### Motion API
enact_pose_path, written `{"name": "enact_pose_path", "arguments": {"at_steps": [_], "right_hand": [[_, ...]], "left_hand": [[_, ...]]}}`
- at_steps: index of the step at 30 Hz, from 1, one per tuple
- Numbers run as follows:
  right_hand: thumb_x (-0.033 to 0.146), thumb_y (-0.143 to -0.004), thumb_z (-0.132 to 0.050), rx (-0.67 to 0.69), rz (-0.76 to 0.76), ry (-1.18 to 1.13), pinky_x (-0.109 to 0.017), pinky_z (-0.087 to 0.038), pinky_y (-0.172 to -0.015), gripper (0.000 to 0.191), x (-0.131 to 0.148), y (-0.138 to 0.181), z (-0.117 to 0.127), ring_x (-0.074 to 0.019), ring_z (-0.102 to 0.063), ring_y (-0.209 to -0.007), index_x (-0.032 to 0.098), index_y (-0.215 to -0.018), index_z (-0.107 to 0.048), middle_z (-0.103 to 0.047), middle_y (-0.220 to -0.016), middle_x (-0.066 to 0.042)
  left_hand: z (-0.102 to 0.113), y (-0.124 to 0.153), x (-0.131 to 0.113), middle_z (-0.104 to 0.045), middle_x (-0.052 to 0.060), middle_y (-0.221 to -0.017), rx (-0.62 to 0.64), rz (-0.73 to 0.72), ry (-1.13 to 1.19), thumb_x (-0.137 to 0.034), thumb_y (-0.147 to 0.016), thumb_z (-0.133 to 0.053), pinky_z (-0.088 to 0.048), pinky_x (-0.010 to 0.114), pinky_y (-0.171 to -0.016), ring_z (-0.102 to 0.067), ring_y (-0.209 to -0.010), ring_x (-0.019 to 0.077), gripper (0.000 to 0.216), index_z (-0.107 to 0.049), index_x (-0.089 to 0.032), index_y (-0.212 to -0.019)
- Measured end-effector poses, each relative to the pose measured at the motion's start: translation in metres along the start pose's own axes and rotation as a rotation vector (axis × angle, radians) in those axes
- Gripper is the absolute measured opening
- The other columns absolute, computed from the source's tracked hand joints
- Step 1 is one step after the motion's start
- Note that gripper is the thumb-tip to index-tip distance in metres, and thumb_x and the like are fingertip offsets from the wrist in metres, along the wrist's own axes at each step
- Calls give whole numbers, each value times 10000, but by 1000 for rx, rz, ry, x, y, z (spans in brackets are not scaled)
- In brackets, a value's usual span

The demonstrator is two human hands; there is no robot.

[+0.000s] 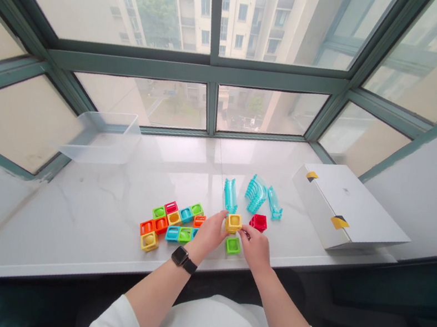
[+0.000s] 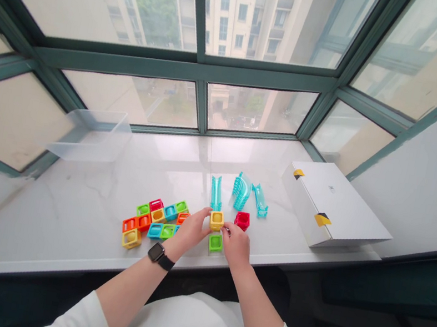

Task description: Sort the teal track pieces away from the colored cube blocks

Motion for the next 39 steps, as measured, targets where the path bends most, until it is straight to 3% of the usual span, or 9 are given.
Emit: {"name": "enact_pose_path", "arguments": {"at_steps": [18,22,28,39], "right_hand": [[282,-951,-554,38,14,41,-339,-547,-808,255,-6,-3,-13,-252,-758,-890,260,-1023,-798,-822,-988,-45],[269,-954,-556,30,29,36,-325,-553,-827,251,-6,-3,-13,-241,-759,-912,264,-1035,-794,-821,-1009,-47],[243,-955,-543,26,49,35,-329,-557,-819,261,-6,-4,-14,-240,-754,-891,259,-1034,-792,-817,-1025,-54],[242,-961,-540,35,47,56,-317,-541,-820,254,-4,-4,-13,-236,-750,-906,252,-1044,-780,-814,-1026,-52]], "left_hand": [[-10,-1,15,-692,126,-1383,6,2,181,-78,-864,-677,-541,444,-1086,-686,-1253,248,681,-478,-228,-1498],[-7,-1,14,-700,121,-1370,-13,4,229,-84,-836,-722,-549,437,-1076,-697,-1232,244,661,-531,-237,-1450],[-3,-2,8,-739,108,-1273,-5,7,223,-108,-835,-732,-549,450,-1069,-701,-1203,255,443,-658,-226,-1256],[1,-2,4,-751,112,-1210,-14,37,203,-122,-832,-755,-554,417,-1031,-718,-1140,246,366,-669,-202,-1179]]}}
Point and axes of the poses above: each hand's wrist, its own y-axis away from the middle knuckle, its own z-axis out of the back of the hand, x = y × z, the point moved 9 cm from there along -y, towards the middle knuckle
